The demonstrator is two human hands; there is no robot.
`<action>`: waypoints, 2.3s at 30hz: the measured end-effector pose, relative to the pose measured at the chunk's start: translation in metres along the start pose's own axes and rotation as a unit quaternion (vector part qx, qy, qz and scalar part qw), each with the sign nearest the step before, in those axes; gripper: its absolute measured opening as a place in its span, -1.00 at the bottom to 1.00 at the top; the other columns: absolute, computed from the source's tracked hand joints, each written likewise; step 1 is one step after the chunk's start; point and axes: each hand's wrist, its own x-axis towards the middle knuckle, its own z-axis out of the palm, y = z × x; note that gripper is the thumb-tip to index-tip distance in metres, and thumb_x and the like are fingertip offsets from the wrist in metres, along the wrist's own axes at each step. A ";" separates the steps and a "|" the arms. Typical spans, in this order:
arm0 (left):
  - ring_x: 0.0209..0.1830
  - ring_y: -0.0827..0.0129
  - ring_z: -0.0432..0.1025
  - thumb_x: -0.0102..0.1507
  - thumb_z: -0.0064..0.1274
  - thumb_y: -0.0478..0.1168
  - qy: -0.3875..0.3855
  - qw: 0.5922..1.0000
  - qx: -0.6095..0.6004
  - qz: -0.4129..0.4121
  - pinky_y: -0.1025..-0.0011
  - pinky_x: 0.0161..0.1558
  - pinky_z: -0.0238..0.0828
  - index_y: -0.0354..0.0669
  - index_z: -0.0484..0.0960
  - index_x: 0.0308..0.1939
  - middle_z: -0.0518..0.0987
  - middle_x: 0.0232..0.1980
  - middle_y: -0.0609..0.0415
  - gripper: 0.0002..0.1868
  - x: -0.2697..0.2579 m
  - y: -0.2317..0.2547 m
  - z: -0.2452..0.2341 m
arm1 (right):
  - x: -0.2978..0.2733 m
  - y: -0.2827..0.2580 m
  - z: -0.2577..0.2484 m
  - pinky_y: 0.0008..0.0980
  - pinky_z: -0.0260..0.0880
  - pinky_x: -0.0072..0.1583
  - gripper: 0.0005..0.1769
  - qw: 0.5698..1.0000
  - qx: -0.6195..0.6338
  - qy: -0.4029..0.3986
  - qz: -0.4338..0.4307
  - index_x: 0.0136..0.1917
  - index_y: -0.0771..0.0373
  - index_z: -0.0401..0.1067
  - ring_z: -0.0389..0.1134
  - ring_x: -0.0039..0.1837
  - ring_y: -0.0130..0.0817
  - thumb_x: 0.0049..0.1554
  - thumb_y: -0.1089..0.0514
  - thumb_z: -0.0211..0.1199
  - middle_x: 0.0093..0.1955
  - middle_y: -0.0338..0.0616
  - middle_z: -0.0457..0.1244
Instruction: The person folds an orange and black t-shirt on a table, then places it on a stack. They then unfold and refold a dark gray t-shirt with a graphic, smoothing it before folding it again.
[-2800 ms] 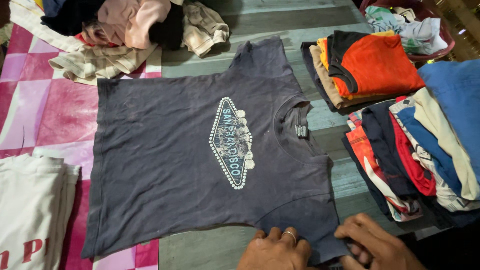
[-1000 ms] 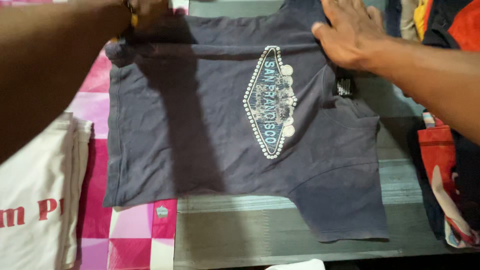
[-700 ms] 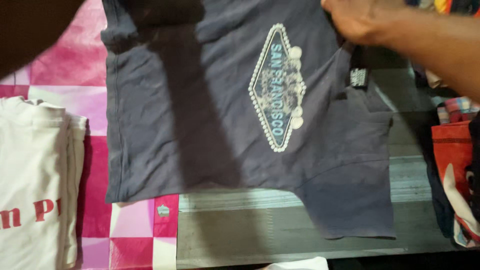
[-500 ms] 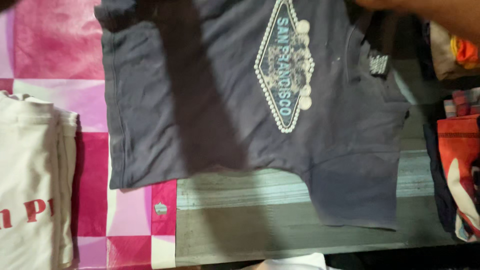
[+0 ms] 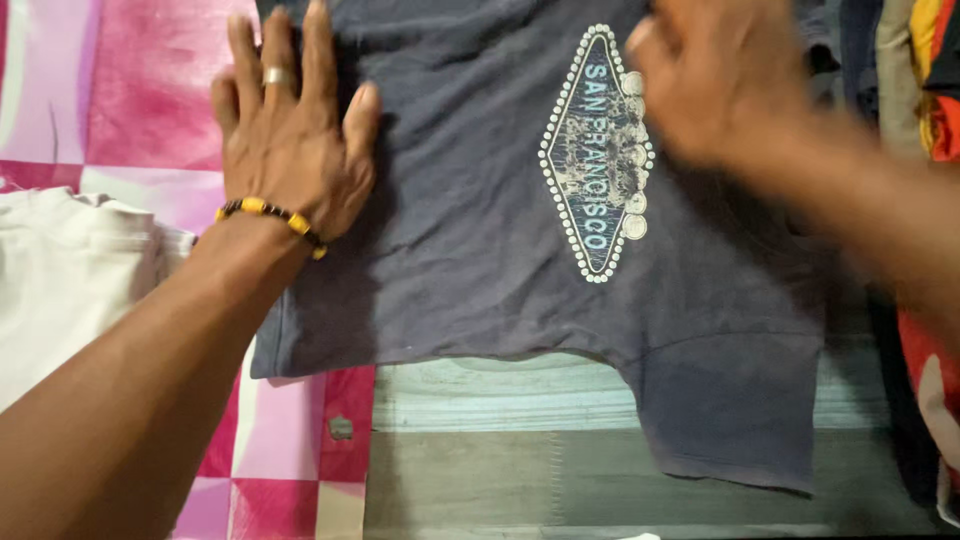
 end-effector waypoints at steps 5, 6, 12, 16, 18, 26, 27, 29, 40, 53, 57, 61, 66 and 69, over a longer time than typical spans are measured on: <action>0.67 -0.19 -0.42 0.43 -0.40 0.24 -0.090 0.993 -0.003 -0.078 -0.20 0.54 -0.48 -0.04 -0.09 0.64 -0.16 0.70 -0.08 -0.21 0.006 -0.023 -0.006 | -0.062 -0.014 0.013 0.17 -0.26 0.57 -0.18 1.000 0.023 0.011 -0.004 0.66 0.36 0.03 -0.23 0.69 0.22 0.34 -0.17 0.08 0.72 0.26 -0.16; 0.65 -0.20 -0.43 0.42 -0.40 0.24 -0.095 0.992 -0.001 -0.078 -0.22 0.51 -0.50 0.01 -0.09 0.63 -0.17 0.69 -0.09 -0.22 0.006 -0.025 -0.010 | -0.069 -0.010 0.010 0.18 -0.32 0.56 -0.12 0.999 0.025 -0.017 0.042 0.67 0.32 -0.04 -0.30 0.69 0.21 0.30 -0.21 0.08 0.71 0.23 -0.21; 0.64 -0.24 -0.42 0.42 -0.40 0.22 -0.058 0.998 0.004 -0.010 -0.31 0.46 -0.48 0.09 -0.03 0.64 -0.16 0.69 -0.17 -0.25 -0.032 -0.008 -0.024 | -0.093 0.020 -0.006 0.16 -0.38 0.53 -0.02 0.995 0.008 -0.047 0.091 0.65 0.32 -0.14 -0.36 0.67 0.16 0.23 -0.29 0.09 0.69 0.23 -0.26; 0.63 -0.20 -0.37 0.38 -0.35 0.21 -0.069 0.998 0.014 0.001 -0.26 0.44 -0.41 0.06 0.02 0.60 -0.11 0.66 -0.18 -0.25 -0.079 -0.004 -0.024 | -0.107 0.013 -0.021 0.12 -0.33 0.58 -0.10 0.998 0.010 -0.007 0.069 0.67 0.32 -0.07 -0.30 0.71 0.15 0.26 -0.18 0.07 0.70 0.28 -0.21; 0.63 -0.19 -0.34 0.38 -0.33 0.19 -0.062 0.998 0.020 -0.006 -0.23 0.43 -0.38 0.01 0.04 0.59 -0.08 0.64 -0.21 -0.26 -0.098 -0.006 -0.023 | -0.127 -0.002 -0.026 0.07 -0.29 0.63 -0.17 1.000 0.021 0.022 0.003 0.65 0.26 -0.02 -0.24 0.73 0.09 0.24 -0.13 0.04 0.70 0.21 -0.15; 0.63 0.02 -0.28 0.36 -0.38 0.23 -0.065 0.995 0.030 0.070 0.10 0.49 -0.35 0.01 0.03 0.57 -0.08 0.63 -0.09 -0.24 -0.151 -0.010 -0.024 | -0.190 -0.031 -0.023 0.00 -0.22 0.52 -0.19 0.995 -0.002 -0.025 -0.099 0.59 0.11 0.01 -0.20 0.65 0.00 0.18 -0.23 0.02 0.64 0.00 -0.09; 0.63 0.03 -0.29 0.36 -0.39 0.24 -0.068 0.994 0.039 0.072 0.11 0.48 -0.36 0.03 0.02 0.57 -0.09 0.63 -0.08 -0.25 -0.153 -0.012 -0.024 | -0.192 -0.028 -0.022 0.00 -0.22 0.52 -0.18 0.994 -0.009 -0.028 -0.103 0.59 0.10 0.01 -0.20 0.65 -0.01 0.18 -0.25 0.02 0.64 -0.02 -0.09; 0.62 0.06 -0.31 0.36 -0.41 0.26 -0.075 0.993 0.059 0.075 0.13 0.48 -0.38 0.05 -0.01 0.56 -0.10 0.62 -0.05 -0.25 -0.154 -0.015 -0.024 | -0.192 -0.023 -0.023 -0.01 -0.22 0.52 -0.17 0.994 -0.019 -0.032 -0.106 0.59 0.08 0.02 -0.20 0.64 -0.02 0.17 -0.27 0.02 0.63 -0.04 -0.10; 0.62 -0.24 -0.31 0.23 -0.15 0.27 -0.039 0.994 0.011 0.104 -0.08 0.48 -0.39 0.06 0.09 0.54 -0.05 0.64 -0.16 -0.15 -0.157 -0.002 -0.045 | -0.116 -0.078 -0.037 0.10 -0.25 0.54 -0.09 0.985 0.022 -0.040 -0.169 0.59 0.12 0.00 -0.17 0.66 0.03 0.12 -0.31 0.13 0.65 0.07 -0.12; 0.61 -0.21 -0.34 0.28 -0.11 0.26 -0.067 0.993 -0.085 0.053 -0.06 0.50 -0.50 0.14 0.16 0.53 -0.04 0.62 -0.13 -0.22 -0.195 -0.007 -0.043 | 0.084 -0.194 0.036 0.25 -0.37 0.54 -0.13 0.950 -0.035 -0.253 -0.181 0.67 -0.19 -0.26 -0.47 0.72 -0.11 0.21 -0.44 -0.17 0.74 -0.22 -0.41; 0.63 -0.18 -0.33 0.29 -0.11 0.27 -0.059 0.993 -0.083 0.060 -0.06 0.50 -0.50 0.15 0.15 0.54 -0.04 0.63 -0.09 -0.22 -0.203 -0.012 -0.043 | 0.092 -0.190 0.046 0.21 -0.42 0.52 -0.07 0.950 -0.052 -0.265 -0.159 0.66 -0.23 -0.28 -0.51 0.71 -0.15 0.15 -0.45 -0.11 0.73 -0.27 -0.44; 0.60 -0.21 -0.32 0.30 -0.12 0.25 -0.050 0.993 -0.077 0.079 -0.08 0.49 -0.48 0.11 0.16 0.55 -0.04 0.63 -0.13 -0.22 -0.200 -0.012 -0.049 | 0.089 -0.177 0.021 -0.07 -0.21 0.56 -0.25 0.952 0.082 -0.198 -0.221 0.62 -0.07 0.01 -0.26 0.69 -0.11 0.24 -0.26 -0.02 0.70 -0.08 -0.19; 0.57 -0.28 -0.23 0.32 -0.09 0.12 0.008 0.995 -0.063 0.081 -0.11 0.43 -0.36 -0.03 0.32 0.43 0.14 0.53 -0.19 -0.36 -0.193 0.007 -0.053 | -0.010 -0.112 -0.034 -0.30 0.35 0.25 -0.60 0.963 0.200 -0.168 -0.059 0.29 0.09 0.44 0.39 0.23 -0.36 0.23 -0.04 0.18 0.23 -0.17 0.38; 0.45 -0.30 -0.03 0.25 0.00 -0.03 0.010 0.990 -0.091 0.107 -0.15 0.33 -0.15 -0.19 0.45 0.25 0.30 0.39 -0.25 -0.47 -0.183 0.035 -0.053 | -0.087 -0.059 -0.051 -0.39 0.47 0.05 -0.76 0.955 0.184 -0.195 0.128 -0.01 0.22 0.62 0.48 -0.07 -0.47 0.12 0.06 0.35 -0.10 -0.25 0.42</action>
